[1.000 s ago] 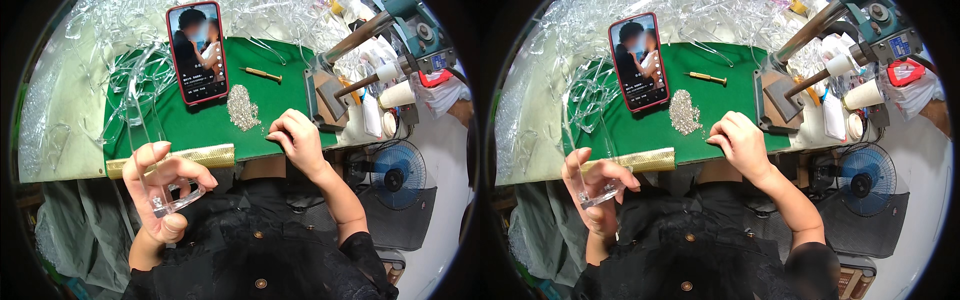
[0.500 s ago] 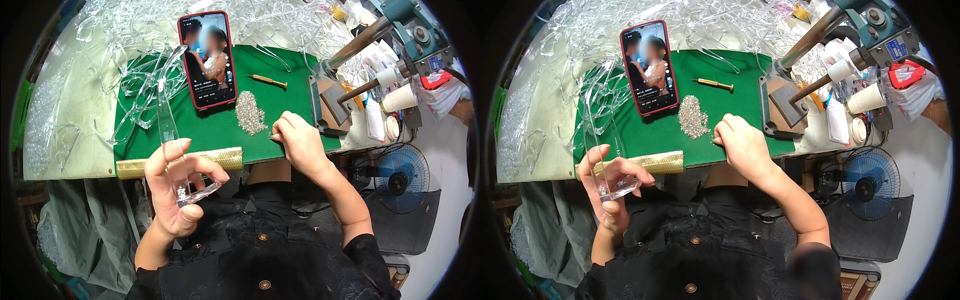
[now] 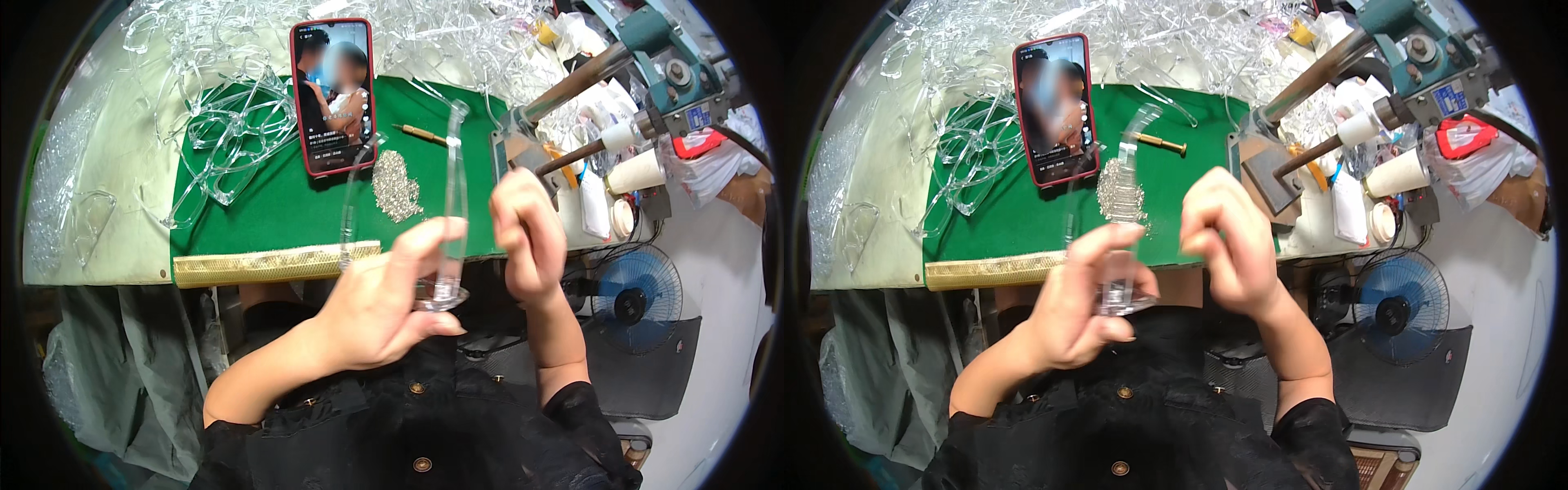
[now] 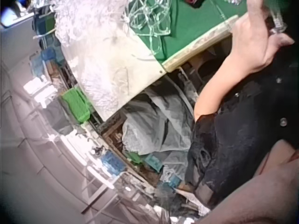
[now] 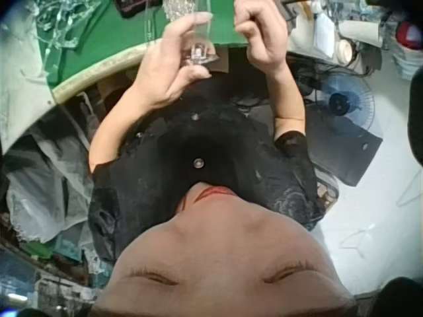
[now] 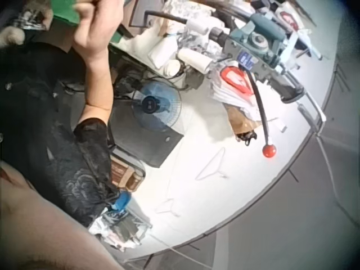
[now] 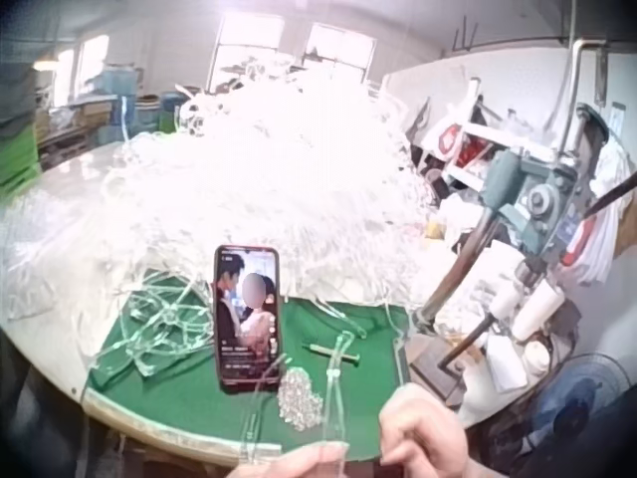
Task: The person assembles eyeglasses by inserting small metal screws into the frame hinges using their fingers. They repeatedly pick up frames, insert screws, and place the finished units aside on a green work surface.
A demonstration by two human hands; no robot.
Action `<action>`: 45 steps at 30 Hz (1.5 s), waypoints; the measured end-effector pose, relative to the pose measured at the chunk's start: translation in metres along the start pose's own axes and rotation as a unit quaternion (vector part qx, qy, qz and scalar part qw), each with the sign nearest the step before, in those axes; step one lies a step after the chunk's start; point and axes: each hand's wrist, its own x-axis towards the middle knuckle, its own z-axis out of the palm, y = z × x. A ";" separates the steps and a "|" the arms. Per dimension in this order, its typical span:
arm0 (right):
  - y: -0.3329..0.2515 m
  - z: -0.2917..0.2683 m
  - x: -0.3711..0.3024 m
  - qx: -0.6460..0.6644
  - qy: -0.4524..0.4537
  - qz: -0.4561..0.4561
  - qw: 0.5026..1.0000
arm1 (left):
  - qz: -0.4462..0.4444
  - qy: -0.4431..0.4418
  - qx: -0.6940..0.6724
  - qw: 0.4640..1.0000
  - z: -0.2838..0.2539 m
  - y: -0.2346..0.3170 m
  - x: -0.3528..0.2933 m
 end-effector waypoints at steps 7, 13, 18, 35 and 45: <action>-0.028 -0.005 0.014 -0.132 -0.029 -0.133 0.982 | 0.049 0.032 0.037 0.998 0.019 0.001 0.017; -0.026 -0.002 0.013 -0.141 -0.013 -0.140 0.980 | 0.030 0.025 0.067 0.997 0.015 0.006 0.018; -0.025 -0.002 0.012 -0.133 -0.017 -0.126 0.983 | 0.027 0.023 0.091 0.995 0.014 0.006 0.017; -0.023 -0.005 0.007 -0.062 -0.005 -0.073 0.995 | 0.025 0.019 0.023 0.999 0.020 0.004 0.020; -0.022 -0.003 0.007 -0.043 0.009 -0.075 0.996 | -0.005 -0.012 -0.011 1.000 0.016 0.006 0.020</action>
